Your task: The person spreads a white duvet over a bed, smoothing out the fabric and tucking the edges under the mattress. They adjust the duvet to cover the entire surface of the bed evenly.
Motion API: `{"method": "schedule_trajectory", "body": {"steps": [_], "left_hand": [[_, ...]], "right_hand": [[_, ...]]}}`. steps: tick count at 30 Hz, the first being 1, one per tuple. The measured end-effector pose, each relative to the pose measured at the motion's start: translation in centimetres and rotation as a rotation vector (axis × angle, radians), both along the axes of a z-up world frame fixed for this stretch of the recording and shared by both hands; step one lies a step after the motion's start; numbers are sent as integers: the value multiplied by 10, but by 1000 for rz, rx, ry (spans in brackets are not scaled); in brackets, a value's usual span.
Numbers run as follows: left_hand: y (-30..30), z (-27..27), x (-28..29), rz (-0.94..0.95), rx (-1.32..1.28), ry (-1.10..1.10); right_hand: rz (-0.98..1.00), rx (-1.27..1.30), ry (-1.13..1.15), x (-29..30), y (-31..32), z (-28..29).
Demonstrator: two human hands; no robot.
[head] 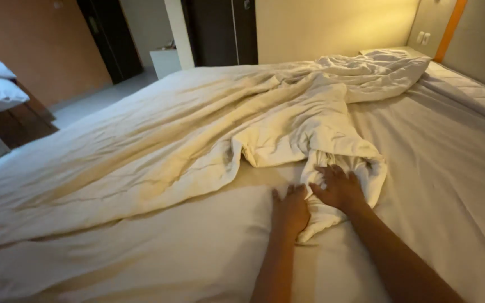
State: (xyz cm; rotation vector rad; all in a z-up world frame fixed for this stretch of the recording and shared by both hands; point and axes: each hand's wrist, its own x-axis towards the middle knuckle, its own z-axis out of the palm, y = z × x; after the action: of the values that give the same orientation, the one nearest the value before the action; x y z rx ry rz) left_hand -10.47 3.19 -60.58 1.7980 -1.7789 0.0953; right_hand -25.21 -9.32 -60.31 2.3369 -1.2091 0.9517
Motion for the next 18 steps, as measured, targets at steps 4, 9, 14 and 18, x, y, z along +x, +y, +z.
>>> {"method": "schedule_trajectory", "body": {"steps": [4, 9, 14, 18], "left_hand": [[21, 10, -5, -64, -91, -17], [49, 15, -17, -117, 32, 2], [55, 16, -27, -147, -45, -38], [82, 25, -38, -132, -18, 6]], "right_hand": [[86, 41, -51, -9, 22, 9], [112, 117, -69, -25, 60, 23], [61, 33, -59, -34, 66, 13], [-7, 281, 3, -39, 94, 32]]}}
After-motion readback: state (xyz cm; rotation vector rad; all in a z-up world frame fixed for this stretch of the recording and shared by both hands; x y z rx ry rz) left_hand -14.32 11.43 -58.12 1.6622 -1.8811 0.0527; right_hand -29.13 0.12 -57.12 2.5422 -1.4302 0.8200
